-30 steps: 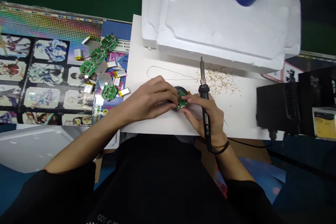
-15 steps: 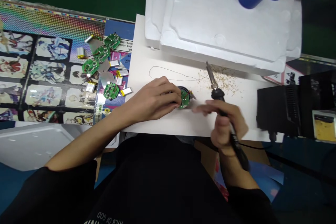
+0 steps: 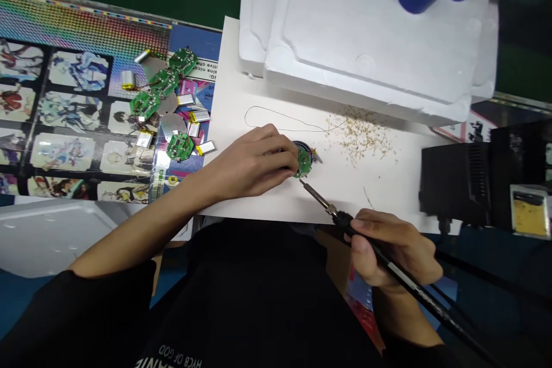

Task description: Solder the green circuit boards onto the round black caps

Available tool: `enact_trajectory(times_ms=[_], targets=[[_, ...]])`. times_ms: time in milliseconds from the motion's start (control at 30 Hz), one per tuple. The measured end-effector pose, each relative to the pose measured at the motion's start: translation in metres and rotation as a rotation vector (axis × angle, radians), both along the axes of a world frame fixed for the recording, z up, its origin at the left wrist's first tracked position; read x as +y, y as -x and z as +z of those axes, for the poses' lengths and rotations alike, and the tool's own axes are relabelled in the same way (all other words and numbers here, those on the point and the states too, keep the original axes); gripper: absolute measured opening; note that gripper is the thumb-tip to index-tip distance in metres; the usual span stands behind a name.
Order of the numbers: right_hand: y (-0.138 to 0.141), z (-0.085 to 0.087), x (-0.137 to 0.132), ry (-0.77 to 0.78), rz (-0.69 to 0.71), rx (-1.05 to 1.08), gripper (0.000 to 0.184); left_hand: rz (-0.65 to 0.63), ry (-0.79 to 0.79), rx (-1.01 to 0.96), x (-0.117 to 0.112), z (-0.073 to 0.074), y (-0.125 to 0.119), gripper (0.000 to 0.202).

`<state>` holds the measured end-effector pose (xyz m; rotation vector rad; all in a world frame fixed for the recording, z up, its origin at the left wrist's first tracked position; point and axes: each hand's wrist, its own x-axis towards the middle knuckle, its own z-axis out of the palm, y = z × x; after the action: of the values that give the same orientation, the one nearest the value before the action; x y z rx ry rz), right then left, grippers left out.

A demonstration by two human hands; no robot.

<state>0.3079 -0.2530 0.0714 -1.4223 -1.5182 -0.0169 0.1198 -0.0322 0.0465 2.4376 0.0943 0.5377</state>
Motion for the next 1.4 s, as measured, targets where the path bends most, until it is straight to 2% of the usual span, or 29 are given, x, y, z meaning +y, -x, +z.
enact_trajectory(times_ms=[100,233,400,567,700,1200,1400], targets=[[0.003,0.0,0.006,0.022,0.024,-0.003,0.029,0.009,0.002,0.017,0.0,0.001,0.0,0.016],[0.004,0.001,0.006,0.077,-0.009,-0.001,0.024,0.008,-0.004,-0.004,-0.001,0.0,-0.001,0.015],[0.003,0.003,0.011,0.056,-0.002,-0.056,0.021,0.003,-0.011,-0.045,-0.001,-0.002,-0.001,0.013],[-0.001,0.004,0.012,0.069,0.065,-0.069,0.027,0.007,-0.024,-0.009,0.0,-0.002,-0.001,0.014],[-0.003,0.005,0.01,0.091,0.111,-0.078,0.031,0.003,-0.045,-0.054,0.0,-0.003,-0.001,0.013],[-0.008,0.018,0.016,0.172,0.223,-0.177,0.023,0.003,-0.066,-0.061,0.0,-0.006,-0.001,0.013],[-0.011,0.022,0.011,0.07,0.126,-0.105,0.019,0.009,-0.07,-0.07,-0.001,-0.005,-0.001,0.013]])
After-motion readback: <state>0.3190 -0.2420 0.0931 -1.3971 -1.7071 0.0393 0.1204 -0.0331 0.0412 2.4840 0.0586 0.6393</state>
